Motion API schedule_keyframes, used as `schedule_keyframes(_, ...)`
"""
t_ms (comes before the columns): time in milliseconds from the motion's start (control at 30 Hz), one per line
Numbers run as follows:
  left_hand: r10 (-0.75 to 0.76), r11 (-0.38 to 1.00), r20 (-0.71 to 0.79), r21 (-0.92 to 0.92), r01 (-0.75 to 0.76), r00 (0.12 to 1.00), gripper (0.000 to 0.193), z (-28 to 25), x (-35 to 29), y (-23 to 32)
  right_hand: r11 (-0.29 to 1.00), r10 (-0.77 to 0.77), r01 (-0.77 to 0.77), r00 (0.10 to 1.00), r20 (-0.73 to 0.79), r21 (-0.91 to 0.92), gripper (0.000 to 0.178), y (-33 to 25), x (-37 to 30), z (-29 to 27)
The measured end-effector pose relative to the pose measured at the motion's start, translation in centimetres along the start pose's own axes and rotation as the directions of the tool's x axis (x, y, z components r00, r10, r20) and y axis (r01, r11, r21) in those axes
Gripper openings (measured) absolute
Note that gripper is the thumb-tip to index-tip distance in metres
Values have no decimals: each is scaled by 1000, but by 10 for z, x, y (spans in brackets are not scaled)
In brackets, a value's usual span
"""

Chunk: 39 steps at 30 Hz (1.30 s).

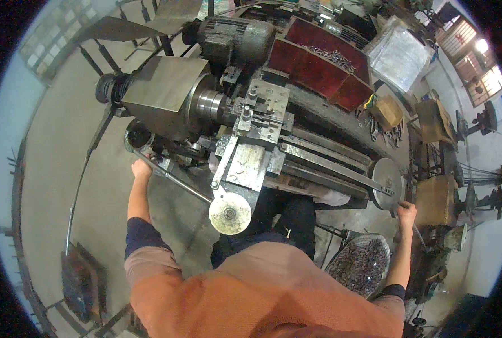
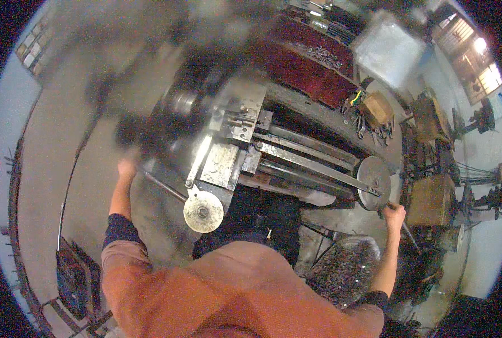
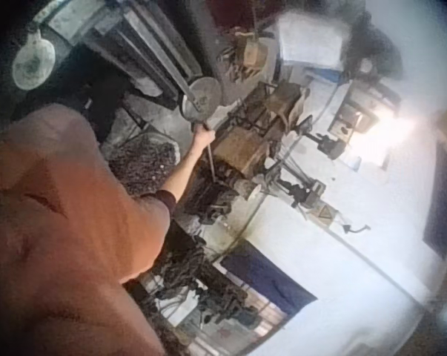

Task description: The person operates a metal turning machine, repeatedly loading small cylindrical metal pieces into the chuck, adjusting controls, and removing the finished pieces. The person places the processed pieces into a nearby container.

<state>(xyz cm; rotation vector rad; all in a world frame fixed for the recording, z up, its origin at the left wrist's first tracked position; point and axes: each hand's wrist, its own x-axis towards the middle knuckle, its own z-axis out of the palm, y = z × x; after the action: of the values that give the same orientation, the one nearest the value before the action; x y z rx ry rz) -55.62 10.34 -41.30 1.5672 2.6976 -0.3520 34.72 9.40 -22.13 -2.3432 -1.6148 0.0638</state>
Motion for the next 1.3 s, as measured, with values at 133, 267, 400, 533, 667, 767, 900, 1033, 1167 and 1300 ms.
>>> schedule_keyframes(133, -159, 968, -49, -205, 145, 986, 31, -1, -40, -15, 982, 63, -54, 997, 46, -181, 47, 17, 14, -6)
schedule_keyframes(267, 6, 788, -70, -613, -48, 998, 46, 32, -31, -65, 875, 160, -10, 949, 270, -484, 50, 190, 44, 39)
schedule_keyframes(400, -412, 166, 2, -983, 77, 911, 41, -101, -99, 8, 853, 213, -44, 939, 271, -520, 25, 189, 41, 46)
schedule_keyframes(533, -453, -96, 137, -990, 105, 881, 41, -97, -61, 34, 886, 243, -108, 937, 253, -452, 18, 181, 16, 46)
schedule_keyframes(667, -470, -345, 282, -931, 120, 836, 24, -92, -52, 71, 892, 279, -226, 957, 84, -392, 27, 143, -46, 42)
schedule_keyframes(767, -486, -392, 239, -919, 35, 841, 18, -82, -36, 78, 907, 344, -313, 936, 69, -283, 34, 156, -106, 44)
schedule_keyframes(900, -513, -223, 219, -968, 118, 830, 19, -112, -54, 86, 791, 544, -512, 839, 0, -334, 41, 131, -131, 35)
schedule_keyframes(1033, -521, -265, 210, -961, 78, 827, 18, -104, -48, 84, 822, 503, -469, 864, 23, -324, 42, 124, -143, 37)
schedule_keyframes(1167, -504, -231, 199, -969, 91, 840, 19, -98, -44, 81, 872, 417, -364, 903, 104, -328, 45, 124, -151, 36)
schedule_keyframes(1300, -515, -287, 174, -958, 22, 840, 16, -92, -39, 81, 860, 430, -376, 898, 94, -344, 46, 114, -149, 38)
